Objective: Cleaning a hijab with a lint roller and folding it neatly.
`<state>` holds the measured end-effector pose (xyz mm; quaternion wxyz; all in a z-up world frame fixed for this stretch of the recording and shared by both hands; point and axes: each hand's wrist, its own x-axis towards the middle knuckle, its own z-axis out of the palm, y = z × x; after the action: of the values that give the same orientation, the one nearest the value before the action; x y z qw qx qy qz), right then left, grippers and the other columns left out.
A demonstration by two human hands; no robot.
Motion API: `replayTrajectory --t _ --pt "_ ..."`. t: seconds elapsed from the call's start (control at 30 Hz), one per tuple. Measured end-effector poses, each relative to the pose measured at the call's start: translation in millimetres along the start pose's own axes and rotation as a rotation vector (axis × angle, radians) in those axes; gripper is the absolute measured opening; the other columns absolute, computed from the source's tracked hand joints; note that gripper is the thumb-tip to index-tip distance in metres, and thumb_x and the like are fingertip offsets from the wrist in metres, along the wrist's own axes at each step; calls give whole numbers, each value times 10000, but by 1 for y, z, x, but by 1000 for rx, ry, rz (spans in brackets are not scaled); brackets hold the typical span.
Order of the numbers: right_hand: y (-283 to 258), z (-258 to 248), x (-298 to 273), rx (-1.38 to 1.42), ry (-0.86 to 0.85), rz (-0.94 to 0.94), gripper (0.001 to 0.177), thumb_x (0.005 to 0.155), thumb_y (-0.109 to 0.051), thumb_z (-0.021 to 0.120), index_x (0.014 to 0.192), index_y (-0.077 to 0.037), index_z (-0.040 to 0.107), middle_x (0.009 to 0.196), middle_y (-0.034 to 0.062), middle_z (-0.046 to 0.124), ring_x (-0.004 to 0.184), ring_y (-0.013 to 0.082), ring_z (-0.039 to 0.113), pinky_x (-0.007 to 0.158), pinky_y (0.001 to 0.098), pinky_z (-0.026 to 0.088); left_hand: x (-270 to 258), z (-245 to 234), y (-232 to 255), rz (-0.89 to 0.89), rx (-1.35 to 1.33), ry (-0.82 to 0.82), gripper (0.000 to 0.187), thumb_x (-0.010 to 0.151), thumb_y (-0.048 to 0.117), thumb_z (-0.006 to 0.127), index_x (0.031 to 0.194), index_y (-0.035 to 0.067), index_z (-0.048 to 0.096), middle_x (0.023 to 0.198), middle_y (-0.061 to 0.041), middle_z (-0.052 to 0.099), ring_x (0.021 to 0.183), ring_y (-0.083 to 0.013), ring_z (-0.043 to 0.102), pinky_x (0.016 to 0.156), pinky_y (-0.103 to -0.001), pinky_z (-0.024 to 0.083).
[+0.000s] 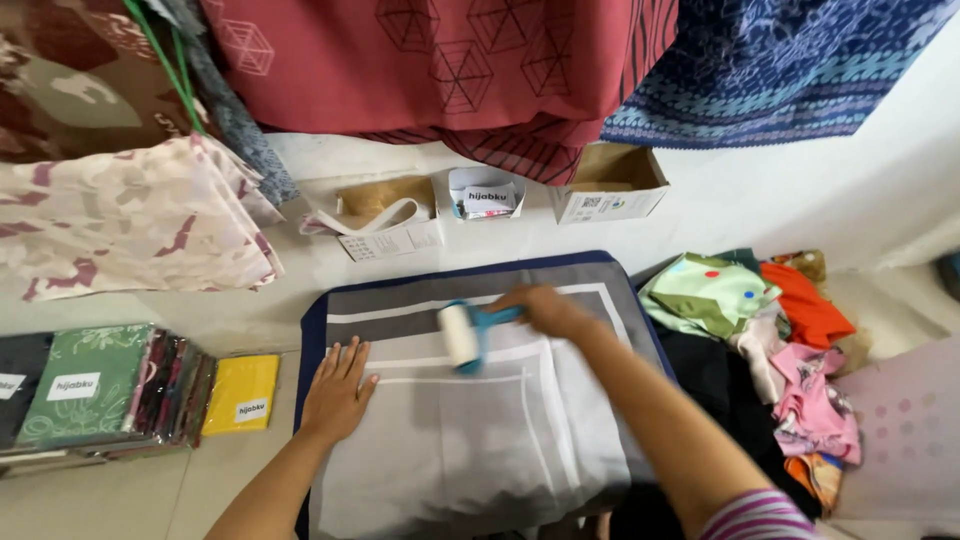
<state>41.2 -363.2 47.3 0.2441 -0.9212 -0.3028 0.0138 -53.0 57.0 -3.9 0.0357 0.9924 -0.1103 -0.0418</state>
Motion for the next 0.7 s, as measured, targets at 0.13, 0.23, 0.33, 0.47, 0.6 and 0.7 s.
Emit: replayTrajectory --t 0.13,0.23,0.33,0.47,0.6,0.7 --pt "88 -52 -65 30 68 119 519 772 -31 759 1204 -319 778 1172 24 781 1094 260 730 962 382 541 5 5 -4 22 -52 62 660 1046 537 295 1631 236 250 1714 -12 222 1583 -294 162 1268 -446 145" --pt "135 -89 -131 42 126 216 578 739 43 749 1218 -278 779 1188 -5 788 1081 188 731 949 314 524 10 15 -8 48 -61 116 674 1019 542 295 1620 238 256 1703 7 234 1577 -275 171 1250 -430 164" --pt "149 -118 -188 20 160 472 518 774 -19 813 1210 -298 794 1229 -38 782 1169 154 684 1015 289 489 11 17 -10 52 -35 133 679 1018 558 273 1620 245 254 1701 15 238 1574 -267 181 1252 -420 167" --pt "143 -144 -228 -19 170 713 564 826 24 744 1216 -381 789 1355 -52 728 1307 171 610 1107 298 431 11 18 -9 43 -16 131 684 1020 574 247 1624 253 242 1705 30 225 1577 -254 173 1256 -410 158" --pt "125 -149 -212 -87 191 672 640 811 -4 761 1271 -448 732 1377 -64 710 1230 183 644 1051 314 409 12 20 -8 48 14 159 679 1017 567 261 1620 254 253 1702 24 240 1572 -252 198 1253 -409 176" --pt "88 -136 -163 163 220 522 553 871 27 692 1339 -267 711 1245 -6 744 1060 186 670 912 340 477 12 18 -4 3 -4 46 691 1018 580 209 1637 276 164 1721 38 151 1592 -233 108 1272 -409 118"
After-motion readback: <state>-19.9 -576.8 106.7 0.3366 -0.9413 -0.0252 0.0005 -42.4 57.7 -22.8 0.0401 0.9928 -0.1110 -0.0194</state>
